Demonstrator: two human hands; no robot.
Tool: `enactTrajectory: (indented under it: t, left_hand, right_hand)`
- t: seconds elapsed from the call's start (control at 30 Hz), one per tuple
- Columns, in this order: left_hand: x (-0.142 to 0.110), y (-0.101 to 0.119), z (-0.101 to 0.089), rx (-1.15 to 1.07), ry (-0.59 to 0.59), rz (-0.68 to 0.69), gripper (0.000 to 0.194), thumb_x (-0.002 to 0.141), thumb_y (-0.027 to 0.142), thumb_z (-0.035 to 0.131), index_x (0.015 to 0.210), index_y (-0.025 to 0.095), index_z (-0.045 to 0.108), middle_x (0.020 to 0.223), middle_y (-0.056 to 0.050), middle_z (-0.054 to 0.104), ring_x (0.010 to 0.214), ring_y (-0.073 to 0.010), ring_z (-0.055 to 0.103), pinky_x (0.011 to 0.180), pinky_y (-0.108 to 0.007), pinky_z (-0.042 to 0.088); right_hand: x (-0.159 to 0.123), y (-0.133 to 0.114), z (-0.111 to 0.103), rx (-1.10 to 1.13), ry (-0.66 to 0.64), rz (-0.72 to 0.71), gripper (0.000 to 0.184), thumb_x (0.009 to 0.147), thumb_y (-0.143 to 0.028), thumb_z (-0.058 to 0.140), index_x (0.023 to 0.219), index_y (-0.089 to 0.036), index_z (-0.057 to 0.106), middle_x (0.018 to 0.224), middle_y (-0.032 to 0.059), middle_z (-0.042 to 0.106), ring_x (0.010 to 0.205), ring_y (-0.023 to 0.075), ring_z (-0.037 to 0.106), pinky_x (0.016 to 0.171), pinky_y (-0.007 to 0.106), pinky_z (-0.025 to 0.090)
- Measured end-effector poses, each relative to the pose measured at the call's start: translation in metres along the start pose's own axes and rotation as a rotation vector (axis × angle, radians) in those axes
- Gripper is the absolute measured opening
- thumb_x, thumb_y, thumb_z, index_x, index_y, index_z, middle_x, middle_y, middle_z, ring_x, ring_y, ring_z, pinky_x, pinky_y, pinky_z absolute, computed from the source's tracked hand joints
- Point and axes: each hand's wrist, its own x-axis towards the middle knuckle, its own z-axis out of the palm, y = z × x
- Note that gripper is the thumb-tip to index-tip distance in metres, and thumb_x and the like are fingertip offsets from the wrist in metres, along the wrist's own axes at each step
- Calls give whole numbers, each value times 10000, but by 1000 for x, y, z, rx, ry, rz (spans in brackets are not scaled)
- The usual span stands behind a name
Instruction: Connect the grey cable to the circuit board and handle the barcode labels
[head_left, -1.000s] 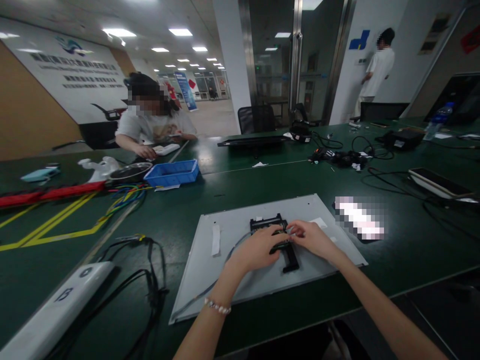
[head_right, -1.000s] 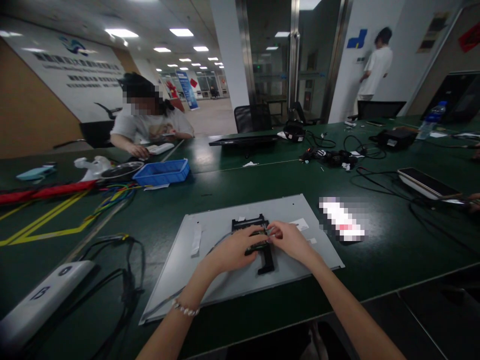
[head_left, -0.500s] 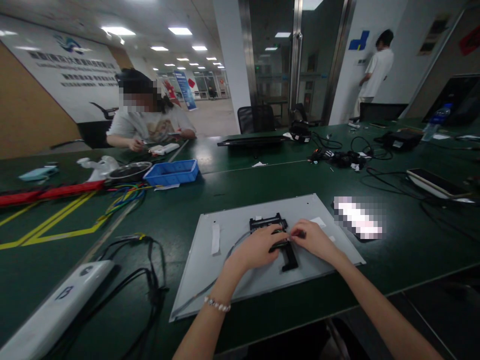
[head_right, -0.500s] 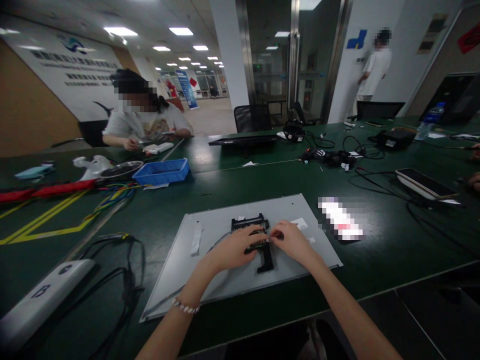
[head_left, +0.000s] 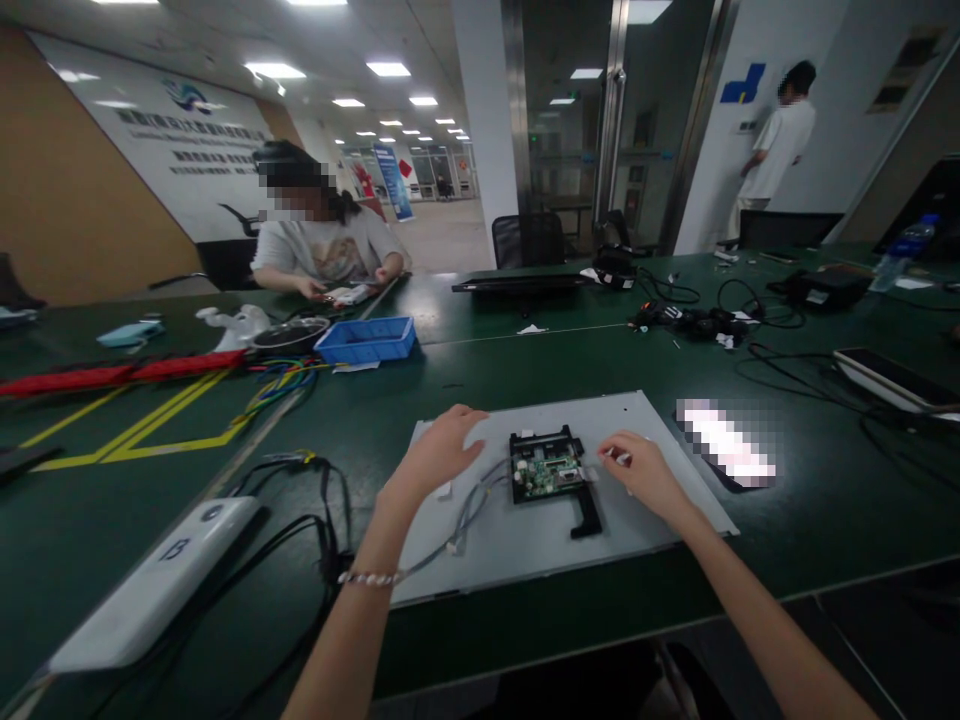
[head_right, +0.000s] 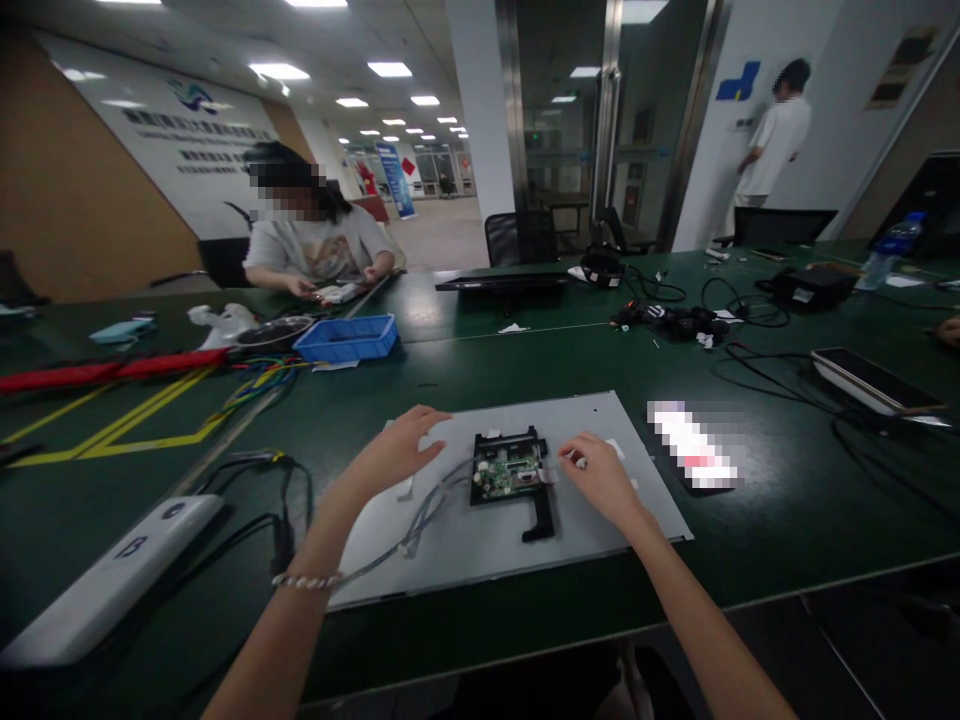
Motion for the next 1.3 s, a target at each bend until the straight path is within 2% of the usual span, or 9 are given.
enactTrajectory:
  t: [0.1, 0.17, 0.3, 0.47, 0.77, 0.9, 1.03, 1.17, 1.3]
  left_hand:
    - [-12, -43, 5, 44, 39, -169, 507, 736, 311, 542, 1222, 169, 512, 1135, -115, 517, 1057, -260, 527, 940, -404, 400]
    - [-19, -63, 13, -51, -1, -224, 501, 711, 330, 541, 1171, 133, 542, 1055, -109, 540, 891, -220, 584, 864, -367, 448]
    - [-24, -75, 26, -202, -18, -238, 339, 692, 317, 518, 978, 167, 622, 874, -41, 601, 675, -152, 565, 741, -296, 463]
    - [-25, -66, 27, -239, 4, -222, 229, 740, 360, 477, 764, 192, 630, 759, -20, 638, 677, -153, 563, 683, -258, 432]
    - [-50, -14, -16, -626, 124, -371, 322, 744, 458, 536, 837, 166, 635, 739, -8, 637, 677, -143, 561, 628, -238, 430]
    - [-61, 6, 2, -649, 86, -374, 282, 762, 427, 508, 769, 170, 625, 706, -3, 630, 682, -148, 567, 666, -259, 446]
    - [-67, 5, 28, -497, 123, -413, 245, 758, 389, 487, 748, 181, 616, 710, -4, 633, 701, -167, 580, 712, -290, 456]
    - [-71, 0, 36, -392, 135, -460, 229, 764, 341, 473, 825, 168, 610, 774, -26, 635, 702, -170, 594, 717, -299, 469]
    - [-79, 12, 35, -276, 238, -481, 374, 787, 306, 475, 1124, 149, 516, 1008, -82, 590, 795, -183, 614, 767, -327, 488]
  right_hand:
    - [-1, -3, 0, -33, -10, -21, 133, 822, -171, 515, 830, -182, 647, 856, 39, 620, 727, 152, 584, 685, 285, 447]
    - [-1, -2, 1, -47, -23, -35, 124, 819, -167, 520, 820, -182, 643, 845, 35, 619, 713, 148, 582, 685, 284, 446]
    - [-1, 3, 4, -74, -42, -36, 118, 818, -171, 527, 827, -189, 643, 854, 34, 620, 727, 154, 584, 688, 289, 447]
    - [-2, 3, 5, -63, -40, -42, 135, 828, -185, 513, 848, -195, 646, 872, 39, 623, 754, 161, 586, 678, 291, 456]
    - [-3, -33, 2, 73, 62, -37, 195, 876, -229, 454, 943, -197, 633, 976, 57, 632, 875, 174, 598, 712, 289, 503]
    - [-17, -74, 20, 34, -77, -158, 284, 894, -232, 430, 1127, -218, 592, 1136, 72, 604, 1052, 197, 563, 925, 364, 458]
    - [-32, -105, 49, -41, -285, -322, 430, 895, -276, 449, 1318, -198, 449, 1327, 85, 498, 1216, 212, 457, 1032, 392, 383]
    - [-39, -114, 78, -116, -388, -439, 526, 870, -357, 502, 1339, -134, 415, 1359, 124, 465, 1265, 240, 404, 1059, 393, 351]
    - [-42, -111, 99, -164, -384, -477, 542, 872, -378, 498, 1325, -91, 418, 1374, 156, 441, 1296, 254, 359, 1075, 395, 324]
